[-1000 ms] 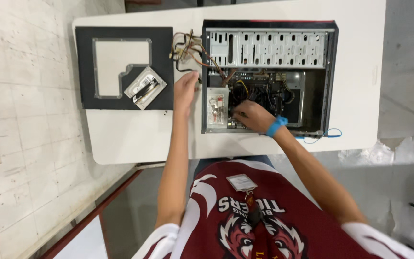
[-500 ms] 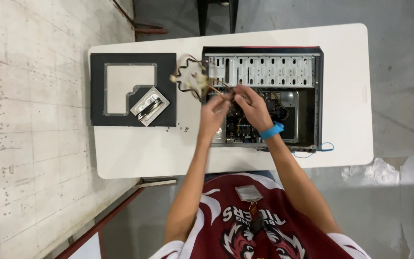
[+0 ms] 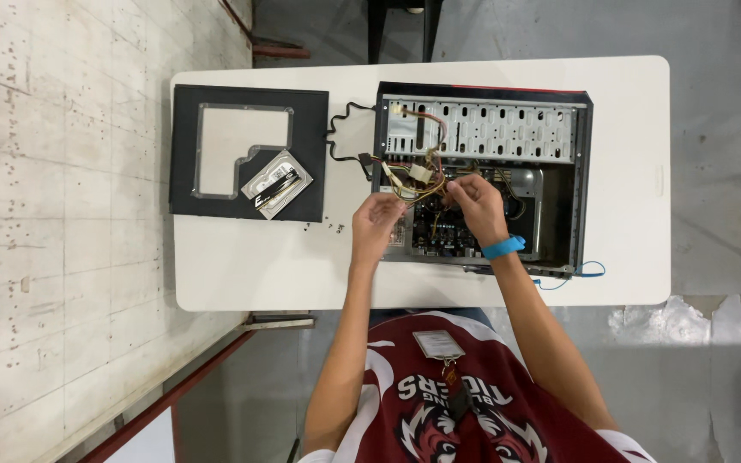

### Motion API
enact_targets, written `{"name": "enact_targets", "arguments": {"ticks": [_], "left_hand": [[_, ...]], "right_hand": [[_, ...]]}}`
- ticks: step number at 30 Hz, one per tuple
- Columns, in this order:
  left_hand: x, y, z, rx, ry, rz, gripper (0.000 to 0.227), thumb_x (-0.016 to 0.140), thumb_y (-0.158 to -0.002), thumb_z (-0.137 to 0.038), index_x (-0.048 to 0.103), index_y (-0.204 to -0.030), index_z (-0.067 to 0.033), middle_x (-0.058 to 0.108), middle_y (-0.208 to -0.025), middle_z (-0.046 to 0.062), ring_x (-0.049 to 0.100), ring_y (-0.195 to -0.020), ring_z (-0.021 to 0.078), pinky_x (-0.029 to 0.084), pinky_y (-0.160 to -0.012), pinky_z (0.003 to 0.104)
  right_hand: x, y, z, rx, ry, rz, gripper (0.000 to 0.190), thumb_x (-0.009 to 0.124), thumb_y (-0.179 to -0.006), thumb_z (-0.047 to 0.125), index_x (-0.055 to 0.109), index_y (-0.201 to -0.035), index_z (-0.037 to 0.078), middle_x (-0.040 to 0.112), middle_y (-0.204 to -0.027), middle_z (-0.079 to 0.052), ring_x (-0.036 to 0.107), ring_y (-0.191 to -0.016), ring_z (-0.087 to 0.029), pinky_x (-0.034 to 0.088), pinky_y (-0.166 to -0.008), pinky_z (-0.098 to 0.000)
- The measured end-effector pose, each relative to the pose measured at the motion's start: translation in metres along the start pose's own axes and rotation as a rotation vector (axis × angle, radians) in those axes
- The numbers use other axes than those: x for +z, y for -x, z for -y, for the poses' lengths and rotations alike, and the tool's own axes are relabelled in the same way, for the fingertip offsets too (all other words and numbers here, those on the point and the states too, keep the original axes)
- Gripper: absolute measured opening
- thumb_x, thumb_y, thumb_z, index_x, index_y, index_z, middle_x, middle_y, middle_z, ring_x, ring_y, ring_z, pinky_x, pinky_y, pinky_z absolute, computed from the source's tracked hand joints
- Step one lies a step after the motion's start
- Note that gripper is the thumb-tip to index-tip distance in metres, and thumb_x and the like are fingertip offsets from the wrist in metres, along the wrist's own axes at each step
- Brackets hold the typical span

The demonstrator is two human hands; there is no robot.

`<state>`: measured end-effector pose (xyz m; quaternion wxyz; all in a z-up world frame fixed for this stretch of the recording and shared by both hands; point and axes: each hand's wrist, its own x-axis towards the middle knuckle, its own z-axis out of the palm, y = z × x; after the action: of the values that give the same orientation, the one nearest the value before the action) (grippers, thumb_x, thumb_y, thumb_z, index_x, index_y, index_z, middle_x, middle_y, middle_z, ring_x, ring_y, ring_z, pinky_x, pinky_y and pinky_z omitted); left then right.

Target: The person removes a power supply unit from a desktop computer case, then reconnects internal cables to the motherboard and other components. They handle the power supply, motherboard, and various cables, organizing connections inside the open case.

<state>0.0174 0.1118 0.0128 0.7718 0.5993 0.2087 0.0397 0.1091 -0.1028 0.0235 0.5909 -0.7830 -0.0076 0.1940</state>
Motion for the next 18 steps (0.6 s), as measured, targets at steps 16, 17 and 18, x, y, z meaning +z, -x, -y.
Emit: {"name": "enact_targets", "arguments": {"ticks": [16, 17, 18], "left_hand": [[0.005, -0.009, -0.014, 0.038, 0.01, 0.222, 0.023, 0.09, -0.107, -0.027, 0.079, -0.109, -0.0065, 0.078, -0.086, 0.01, 0.077, -0.085, 0.0178, 0.067, -0.085, 0.041], [0.005, -0.012, -0.014, 0.044, -0.018, 0.165, 0.026, 0.091, -0.106, -0.026, 0.078, -0.112, -0.0051, 0.077, -0.087, 0.01, 0.077, -0.086, 0.0167, 0.067, -0.083, 0.038], [0.006, -0.015, -0.013, 0.049, -0.046, 0.105, 0.029, 0.092, -0.104, -0.026, 0.077, -0.116, -0.0037, 0.075, -0.088, 0.009, 0.077, -0.086, 0.0156, 0.066, -0.081, 0.036]], "right_hand": [[0.01, 0.033, -0.008, -0.03, -0.16, 0.114, 0.032, 0.053, -0.121, 0.002, 0.075, -0.145, 0.003, 0.078, -0.096, -0.021, 0.074, -0.096, -0.028, 0.065, -0.096, -0.0569], [0.012, 0.033, -0.009, -0.045, -0.085, 0.123, 0.031, 0.055, -0.122, 0.006, 0.076, -0.144, 0.002, 0.078, -0.093, -0.02, 0.074, -0.093, -0.026, 0.065, -0.093, -0.0566], [0.014, 0.034, -0.011, -0.06, -0.011, 0.136, 0.03, 0.058, -0.123, 0.01, 0.078, -0.143, 0.001, 0.077, -0.091, -0.019, 0.075, -0.09, -0.025, 0.066, -0.09, -0.0563]]}}
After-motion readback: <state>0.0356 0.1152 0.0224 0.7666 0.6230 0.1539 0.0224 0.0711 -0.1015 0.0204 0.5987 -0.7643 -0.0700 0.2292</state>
